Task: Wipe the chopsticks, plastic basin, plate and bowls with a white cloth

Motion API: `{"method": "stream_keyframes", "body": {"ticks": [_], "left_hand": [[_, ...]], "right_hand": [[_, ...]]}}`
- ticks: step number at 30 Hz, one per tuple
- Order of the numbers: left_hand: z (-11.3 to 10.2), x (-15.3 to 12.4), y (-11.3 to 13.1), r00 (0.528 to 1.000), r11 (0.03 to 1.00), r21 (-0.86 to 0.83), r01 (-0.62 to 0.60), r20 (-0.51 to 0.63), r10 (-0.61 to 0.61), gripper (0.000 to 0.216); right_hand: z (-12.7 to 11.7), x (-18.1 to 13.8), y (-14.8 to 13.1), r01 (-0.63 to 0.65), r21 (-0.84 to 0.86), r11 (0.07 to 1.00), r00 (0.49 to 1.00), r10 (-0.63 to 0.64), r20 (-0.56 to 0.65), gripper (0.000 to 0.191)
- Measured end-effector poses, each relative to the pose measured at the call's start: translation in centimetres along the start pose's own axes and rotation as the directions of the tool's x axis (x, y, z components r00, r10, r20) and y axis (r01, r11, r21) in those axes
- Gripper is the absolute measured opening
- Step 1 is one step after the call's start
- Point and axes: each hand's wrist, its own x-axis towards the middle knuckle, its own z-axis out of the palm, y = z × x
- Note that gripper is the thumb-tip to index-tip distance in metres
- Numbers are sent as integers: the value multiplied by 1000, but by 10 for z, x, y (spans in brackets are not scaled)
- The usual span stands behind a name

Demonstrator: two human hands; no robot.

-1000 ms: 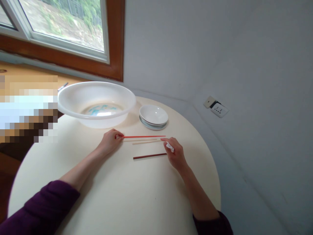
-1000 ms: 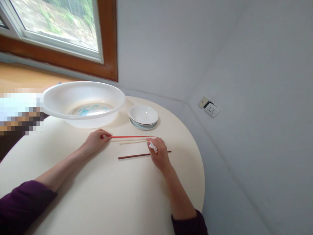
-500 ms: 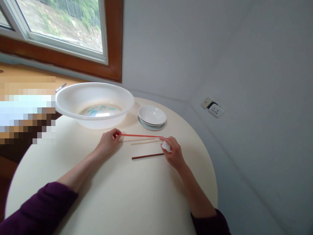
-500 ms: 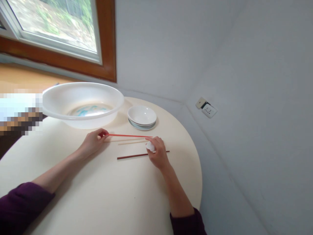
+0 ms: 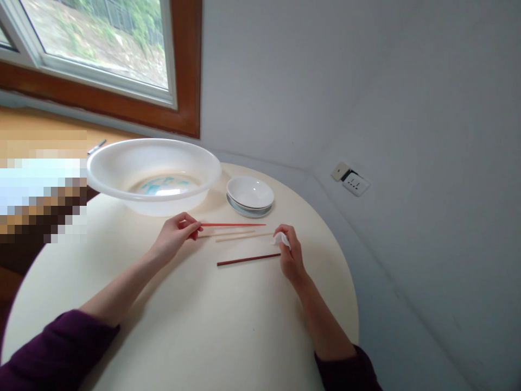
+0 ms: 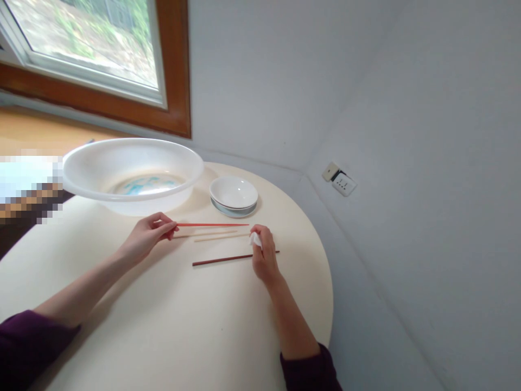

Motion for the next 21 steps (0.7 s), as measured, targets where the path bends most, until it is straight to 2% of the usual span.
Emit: {"method": "stream_keyframes", "body": {"ticks": [3,8,13,15,18,21], "left_hand": [[0,-2,1,999,998,-59,25,38,-23,28],[2,-5,1,992,988,-140,65,118,-48,27],[3,-6,0,984,957,-273,96,170,-50,26],[4,-8,2,980,934,-339,115,191,-51,26],[7,-13,7,972,902,-403,151,228,-61,28],[12,-19,11,956,890,-419,181,288,-59,29]], "right_hand": [[0,2,2,13,-35,999,1000,-14,-26,15],[0,5,0,82,-114,990,997,-83,-1,24],[2,4,-7,62,-104,993,995,-70,-70,27],[5,3,-11,21,-38,999,996,-24,-91,28],[10,2,-16,-124,114,986,986,135,-95,31],[18,0,-20,-312,270,911,937,342,-71,34]]}}
